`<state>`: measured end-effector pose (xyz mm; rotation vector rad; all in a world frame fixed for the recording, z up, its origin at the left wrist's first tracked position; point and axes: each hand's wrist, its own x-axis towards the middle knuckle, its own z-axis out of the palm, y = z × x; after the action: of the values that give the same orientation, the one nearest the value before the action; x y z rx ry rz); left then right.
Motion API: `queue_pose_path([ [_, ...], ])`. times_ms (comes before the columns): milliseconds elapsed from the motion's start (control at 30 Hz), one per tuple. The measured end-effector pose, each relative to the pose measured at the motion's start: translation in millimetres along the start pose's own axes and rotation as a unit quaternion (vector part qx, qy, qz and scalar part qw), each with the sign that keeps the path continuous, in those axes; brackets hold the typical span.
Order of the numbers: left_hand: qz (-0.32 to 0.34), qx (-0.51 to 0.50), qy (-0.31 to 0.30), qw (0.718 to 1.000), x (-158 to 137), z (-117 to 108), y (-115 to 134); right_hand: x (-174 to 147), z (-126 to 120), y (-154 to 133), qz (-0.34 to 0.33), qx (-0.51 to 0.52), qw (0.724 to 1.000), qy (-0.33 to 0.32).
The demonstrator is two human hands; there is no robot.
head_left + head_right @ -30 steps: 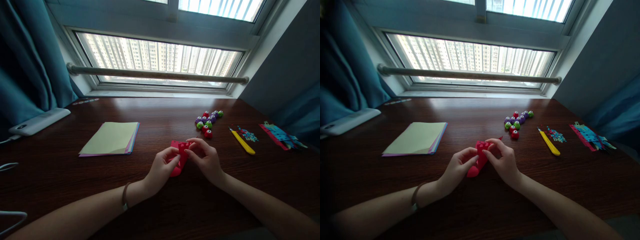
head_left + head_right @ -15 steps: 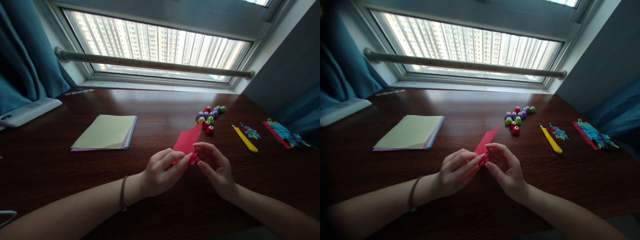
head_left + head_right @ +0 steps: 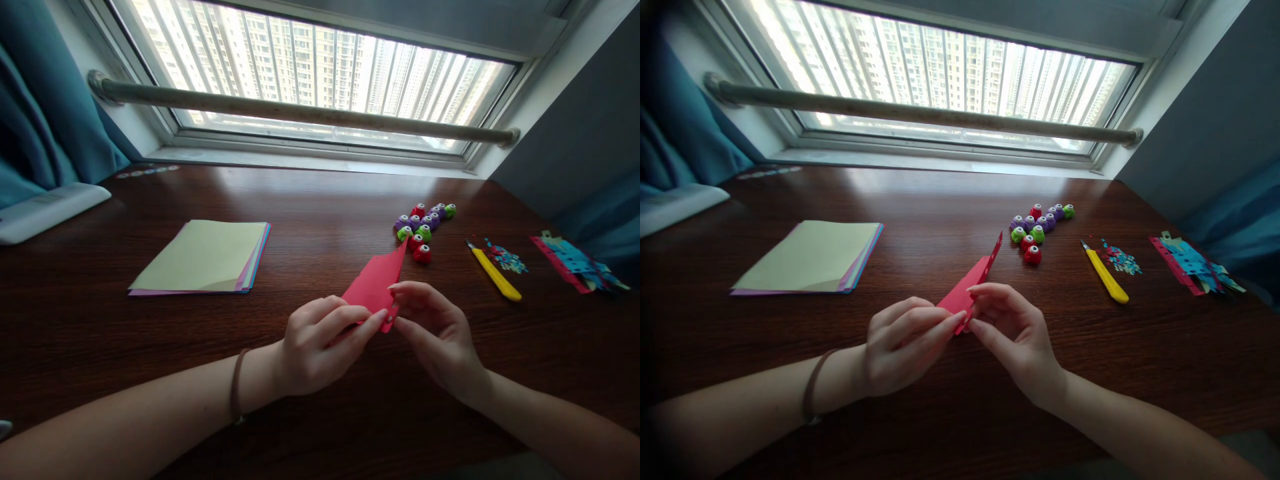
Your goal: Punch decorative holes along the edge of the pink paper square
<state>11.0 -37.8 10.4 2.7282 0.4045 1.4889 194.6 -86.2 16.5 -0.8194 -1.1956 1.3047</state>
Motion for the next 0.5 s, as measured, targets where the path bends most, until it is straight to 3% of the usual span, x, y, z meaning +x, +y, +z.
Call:
queue_pose_path([
  [167, -0.036, -0.085, -0.006, 0.996, 0, -1, -2, 3, 3, -5, -0.002, 0.017, 1.000, -0.011],
  [300, -0.068, -0.165, -0.008, 0.984, 15, -12, -3, 7, 0, -12, 0.037, 0.098, 0.991, -0.081],
  [500, -0.096, -0.242, -0.162, 0.952, 48, -35, -2, 9, -3, -17, 0.104, 0.164, 0.965, -0.177],
])
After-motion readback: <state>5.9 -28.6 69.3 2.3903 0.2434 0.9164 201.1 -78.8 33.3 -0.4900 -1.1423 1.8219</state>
